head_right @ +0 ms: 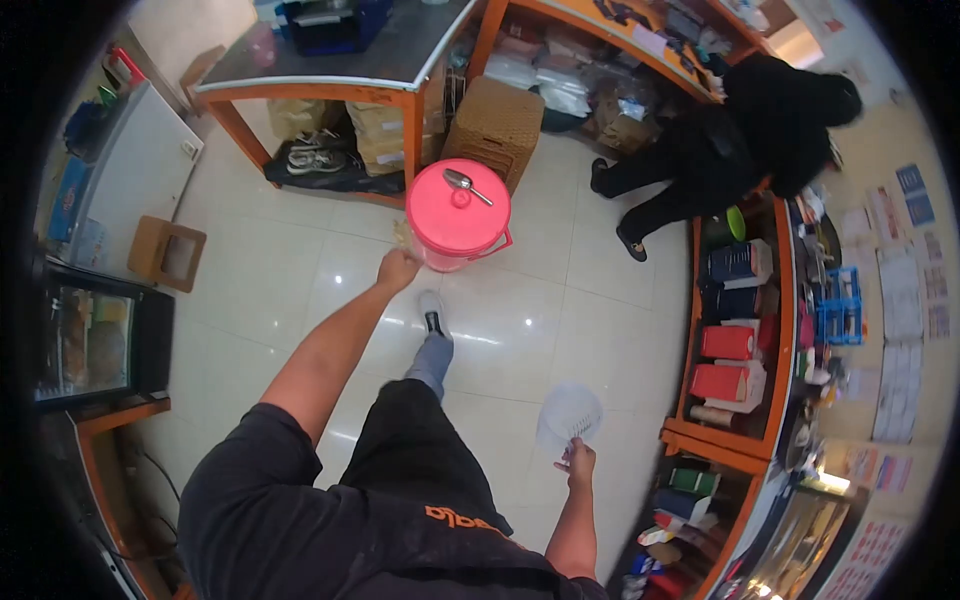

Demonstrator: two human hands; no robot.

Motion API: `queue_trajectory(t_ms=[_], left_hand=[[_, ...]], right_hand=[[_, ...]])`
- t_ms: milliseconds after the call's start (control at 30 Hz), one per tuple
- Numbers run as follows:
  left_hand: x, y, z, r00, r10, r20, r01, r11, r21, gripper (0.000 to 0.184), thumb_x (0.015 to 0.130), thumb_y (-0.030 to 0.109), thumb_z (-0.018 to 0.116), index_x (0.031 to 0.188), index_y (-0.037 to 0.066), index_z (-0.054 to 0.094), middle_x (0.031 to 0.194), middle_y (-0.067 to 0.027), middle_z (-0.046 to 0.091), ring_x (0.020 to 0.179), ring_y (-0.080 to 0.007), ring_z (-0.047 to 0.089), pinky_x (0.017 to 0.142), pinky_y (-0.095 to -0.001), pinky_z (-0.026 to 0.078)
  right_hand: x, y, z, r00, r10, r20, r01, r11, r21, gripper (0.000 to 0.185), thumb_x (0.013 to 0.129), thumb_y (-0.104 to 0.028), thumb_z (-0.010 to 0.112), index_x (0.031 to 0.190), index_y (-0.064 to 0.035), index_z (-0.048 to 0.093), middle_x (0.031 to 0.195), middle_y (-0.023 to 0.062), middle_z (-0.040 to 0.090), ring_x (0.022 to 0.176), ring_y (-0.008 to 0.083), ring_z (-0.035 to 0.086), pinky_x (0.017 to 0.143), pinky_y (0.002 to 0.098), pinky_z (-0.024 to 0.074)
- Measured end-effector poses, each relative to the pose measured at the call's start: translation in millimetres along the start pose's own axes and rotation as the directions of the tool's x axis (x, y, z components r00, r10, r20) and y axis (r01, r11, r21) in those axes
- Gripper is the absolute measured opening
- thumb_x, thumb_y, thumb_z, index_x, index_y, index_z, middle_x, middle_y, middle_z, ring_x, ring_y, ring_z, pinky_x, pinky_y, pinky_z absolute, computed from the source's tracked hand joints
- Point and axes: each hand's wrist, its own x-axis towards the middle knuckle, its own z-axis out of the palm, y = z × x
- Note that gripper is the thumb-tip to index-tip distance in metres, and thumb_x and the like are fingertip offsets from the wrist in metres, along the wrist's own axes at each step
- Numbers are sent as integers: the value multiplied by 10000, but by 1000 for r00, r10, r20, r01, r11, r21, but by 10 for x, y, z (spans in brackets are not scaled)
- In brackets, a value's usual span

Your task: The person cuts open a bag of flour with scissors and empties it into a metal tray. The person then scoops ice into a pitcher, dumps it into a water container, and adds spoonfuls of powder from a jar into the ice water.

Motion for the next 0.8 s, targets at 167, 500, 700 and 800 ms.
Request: queue_trajectory(t_ms=[167,500,700,800], left_hand=[[2112,638,884,961,-264,-76,273,952,139,582,762,528,659,1031,13,673,1093,-186,624,1069,-355,562,858,-449,487],[3198,836,2262,824,-538,-177,566,773,288,674,691,531,713,1099,-3,654,1358,-189,396,1294,-370,311,1112,-566,153],[3128,717,2562,943,-215,-255,313,836,451,262,791,201,583,991,54,667,1159,-157,530,1252,-332,388,1097,-555,203],[3107,808,2473,963,-167,-210,242,879,412,199,796,171,572,959,72,624,1023,-136,597,1135,-309,508,992,-496,350]], right_hand=[[509,-1666,580,999,-28,-19,30,997,73,259,858,-318,530,836,-60,551,670,32,507,602,136,535,515,389,566],[1867,-4334,1434,977,-49,206,16,987,157,352,921,-415,461,771,-101,518,649,12,486,629,149,488,491,312,478],[3286,-5341,2100,781,-191,595,330,934,-134,272,893,-342,544,847,-74,540,696,19,536,603,130,538,510,318,529],[3772,-5500,2203,759,-191,622,398,893,-211,208,903,-261,547,842,-63,559,693,20,556,578,112,538,515,315,538]])
